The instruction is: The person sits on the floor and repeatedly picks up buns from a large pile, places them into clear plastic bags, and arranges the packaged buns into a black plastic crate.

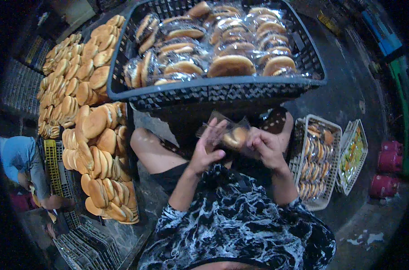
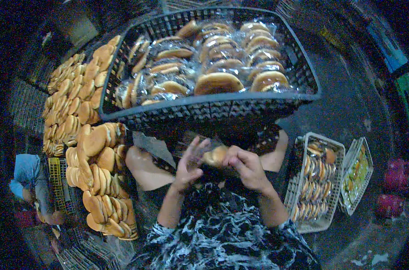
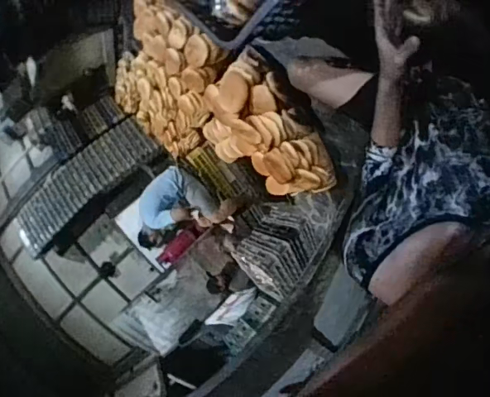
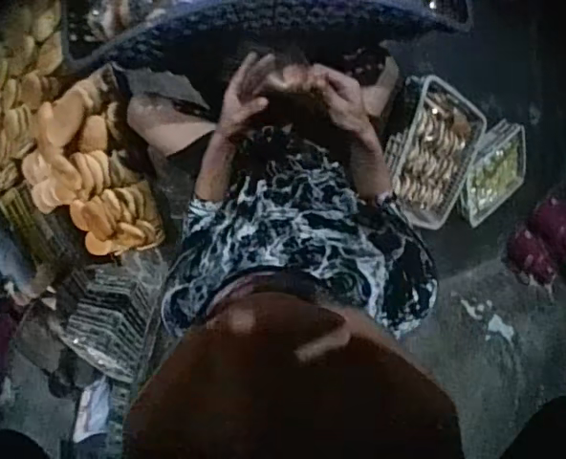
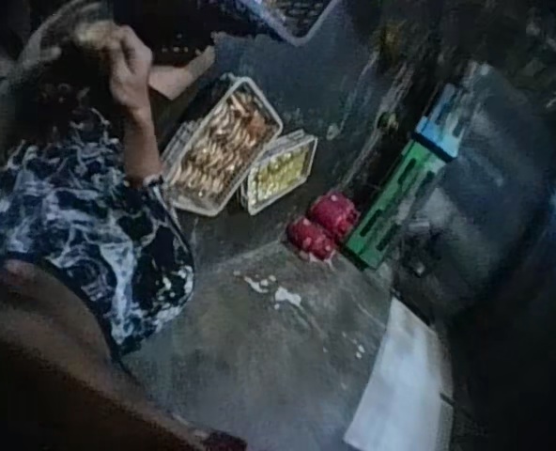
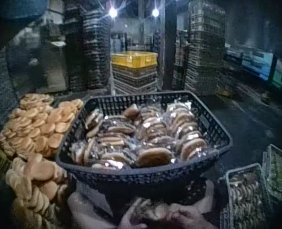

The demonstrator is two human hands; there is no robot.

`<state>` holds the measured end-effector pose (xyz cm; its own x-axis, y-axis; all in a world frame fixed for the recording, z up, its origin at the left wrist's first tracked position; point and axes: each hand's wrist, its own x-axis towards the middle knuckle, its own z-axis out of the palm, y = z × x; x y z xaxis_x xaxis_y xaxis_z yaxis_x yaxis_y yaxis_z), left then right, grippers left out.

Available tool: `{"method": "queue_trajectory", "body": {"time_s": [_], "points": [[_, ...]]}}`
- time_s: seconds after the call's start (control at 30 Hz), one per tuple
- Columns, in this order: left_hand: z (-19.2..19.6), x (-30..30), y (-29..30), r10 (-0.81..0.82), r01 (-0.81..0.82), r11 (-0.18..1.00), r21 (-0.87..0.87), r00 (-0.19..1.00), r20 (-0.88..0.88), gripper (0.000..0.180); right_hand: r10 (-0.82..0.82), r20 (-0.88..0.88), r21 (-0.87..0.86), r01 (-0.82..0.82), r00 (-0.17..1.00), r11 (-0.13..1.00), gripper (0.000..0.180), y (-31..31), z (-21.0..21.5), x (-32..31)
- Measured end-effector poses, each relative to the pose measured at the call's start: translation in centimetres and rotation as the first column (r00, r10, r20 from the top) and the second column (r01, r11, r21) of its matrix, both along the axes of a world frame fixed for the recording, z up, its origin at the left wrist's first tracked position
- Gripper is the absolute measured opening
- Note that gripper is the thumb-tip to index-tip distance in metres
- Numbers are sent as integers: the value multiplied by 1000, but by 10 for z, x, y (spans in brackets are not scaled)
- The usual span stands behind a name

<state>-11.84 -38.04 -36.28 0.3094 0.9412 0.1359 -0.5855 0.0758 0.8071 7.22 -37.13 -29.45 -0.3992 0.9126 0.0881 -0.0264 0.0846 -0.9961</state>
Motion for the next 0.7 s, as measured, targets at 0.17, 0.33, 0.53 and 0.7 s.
{"method": "queue_trajectory", "body": {"time_s": [0.17,0.33,0.53,0.7], "points": [[13,-23,1,-143,167,985,48,936,-322,75,-8,-373,-665,-261,928,700,24,11,1,-15],[40,-2,-3,100,-96,966,-241,995,5,48,-179,-162,-525,69,971,848,25,14,-33,-36],[25,3,-5,241,-244,969,-46,968,-65,12,-49,-35,47,51,998,998,12,16,-15,-34],[40,8,8,158,-212,913,-348,971,-178,10,-107,-68,-121,98,992,988,11,11,-8,-39]]}}
